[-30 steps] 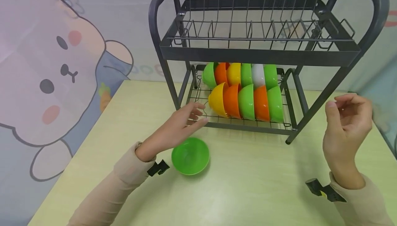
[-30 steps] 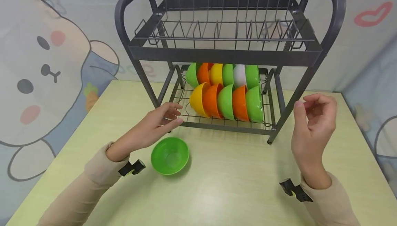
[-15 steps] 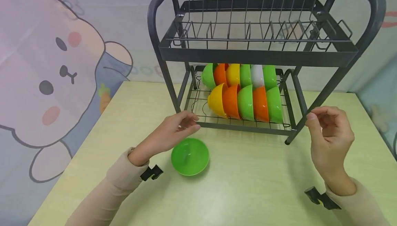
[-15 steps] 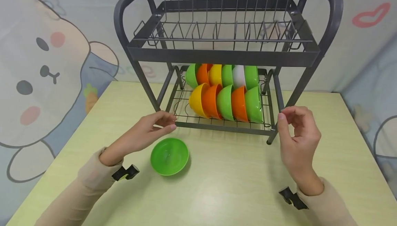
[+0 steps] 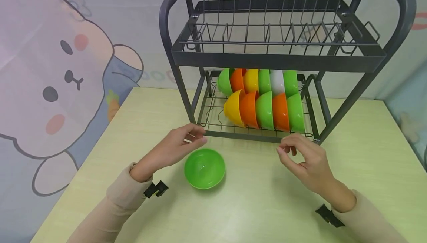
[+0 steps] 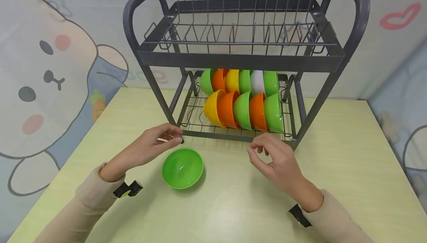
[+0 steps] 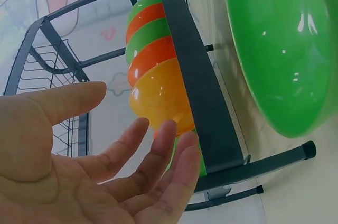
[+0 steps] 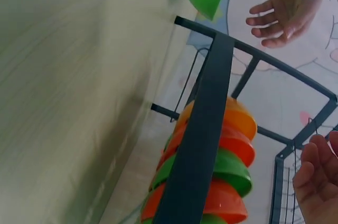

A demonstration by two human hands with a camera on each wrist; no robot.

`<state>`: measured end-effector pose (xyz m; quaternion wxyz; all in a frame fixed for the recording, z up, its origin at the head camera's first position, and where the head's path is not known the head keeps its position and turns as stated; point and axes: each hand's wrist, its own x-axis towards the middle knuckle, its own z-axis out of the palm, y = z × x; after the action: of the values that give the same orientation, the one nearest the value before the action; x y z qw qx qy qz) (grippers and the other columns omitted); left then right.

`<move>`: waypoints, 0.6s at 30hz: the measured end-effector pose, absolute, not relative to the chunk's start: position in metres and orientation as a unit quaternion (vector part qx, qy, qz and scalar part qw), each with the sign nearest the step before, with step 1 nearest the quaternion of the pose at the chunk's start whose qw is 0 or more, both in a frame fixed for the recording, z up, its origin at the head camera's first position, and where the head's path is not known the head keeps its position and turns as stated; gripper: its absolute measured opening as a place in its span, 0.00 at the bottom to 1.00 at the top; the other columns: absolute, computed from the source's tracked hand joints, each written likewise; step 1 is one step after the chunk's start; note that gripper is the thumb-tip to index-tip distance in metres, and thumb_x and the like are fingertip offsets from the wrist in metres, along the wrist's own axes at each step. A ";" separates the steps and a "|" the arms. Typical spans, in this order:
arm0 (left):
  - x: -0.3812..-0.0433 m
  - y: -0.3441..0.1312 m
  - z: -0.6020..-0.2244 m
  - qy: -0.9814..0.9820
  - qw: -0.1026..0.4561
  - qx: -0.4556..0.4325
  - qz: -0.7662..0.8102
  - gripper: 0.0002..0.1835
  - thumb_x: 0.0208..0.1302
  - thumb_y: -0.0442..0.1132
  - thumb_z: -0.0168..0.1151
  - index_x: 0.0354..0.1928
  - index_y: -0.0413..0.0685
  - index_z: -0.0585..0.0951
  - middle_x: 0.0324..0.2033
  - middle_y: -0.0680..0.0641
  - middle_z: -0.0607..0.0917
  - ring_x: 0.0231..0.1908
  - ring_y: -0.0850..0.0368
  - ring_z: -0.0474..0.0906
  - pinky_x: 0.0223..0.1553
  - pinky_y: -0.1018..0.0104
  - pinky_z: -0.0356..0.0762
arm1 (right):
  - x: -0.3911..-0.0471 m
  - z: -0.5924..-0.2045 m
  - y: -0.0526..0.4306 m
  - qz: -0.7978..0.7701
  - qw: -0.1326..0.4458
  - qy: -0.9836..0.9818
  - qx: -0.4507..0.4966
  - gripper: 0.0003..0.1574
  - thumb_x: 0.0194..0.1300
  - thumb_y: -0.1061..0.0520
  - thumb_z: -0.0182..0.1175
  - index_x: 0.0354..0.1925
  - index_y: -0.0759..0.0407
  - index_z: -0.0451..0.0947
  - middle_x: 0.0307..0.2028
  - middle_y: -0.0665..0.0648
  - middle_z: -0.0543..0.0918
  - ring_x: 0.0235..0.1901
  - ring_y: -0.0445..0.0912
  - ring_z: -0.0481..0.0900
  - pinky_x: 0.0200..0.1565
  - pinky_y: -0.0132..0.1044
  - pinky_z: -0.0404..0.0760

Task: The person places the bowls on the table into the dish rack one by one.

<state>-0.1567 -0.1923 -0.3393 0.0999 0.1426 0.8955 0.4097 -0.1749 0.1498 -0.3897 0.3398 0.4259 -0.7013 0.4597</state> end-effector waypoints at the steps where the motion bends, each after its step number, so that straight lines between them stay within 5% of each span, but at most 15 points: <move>1: -0.156 -0.193 -0.340 0.896 0.100 0.142 0.409 0.22 0.74 0.48 0.58 0.61 0.40 0.75 0.56 0.45 0.81 0.53 0.48 0.79 0.55 0.54 0.78 | -0.175 -0.392 0.147 0.454 0.330 -0.704 0.436 0.22 0.74 0.49 0.57 0.31 0.65 0.79 0.27 0.55 0.79 0.28 0.42 0.71 0.26 0.27 0.69; 11: -0.154 -0.199 -0.348 0.897 0.108 0.136 0.406 0.21 0.74 0.49 0.58 0.59 0.41 0.76 0.52 0.46 0.82 0.52 0.47 0.79 0.54 0.54 0.78 | -0.172 -0.407 0.125 0.408 0.189 -0.761 0.468 0.14 0.75 0.48 0.55 0.40 0.57 0.79 0.35 0.47 0.79 0.30 0.40 0.74 0.30 0.26 0.75; 15: -0.153 -0.201 -0.350 0.897 0.108 0.134 0.406 0.21 0.74 0.49 0.58 0.58 0.41 0.76 0.52 0.46 0.82 0.52 0.47 0.79 0.54 0.54 0.78 | -0.171 -0.411 0.115 0.407 0.142 -0.768 0.473 0.05 0.68 0.60 0.63 0.41 0.57 0.78 0.36 0.48 0.80 0.29 0.41 0.77 0.30 0.30 0.80; 18: -0.153 -0.201 -0.351 0.898 0.108 0.132 0.406 0.21 0.74 0.48 0.58 0.58 0.41 0.76 0.52 0.46 0.82 0.52 0.47 0.79 0.54 0.53 0.78 | -0.170 -0.414 0.108 0.411 0.116 -0.774 0.468 0.11 0.61 0.66 0.66 0.42 0.57 0.78 0.36 0.47 0.80 0.30 0.41 0.78 0.29 0.31 0.81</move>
<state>-0.1526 -0.2013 -0.3507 0.1084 0.1319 0.8978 0.4060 -0.1701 0.1081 -0.4140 0.1163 0.4683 -0.7737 0.4106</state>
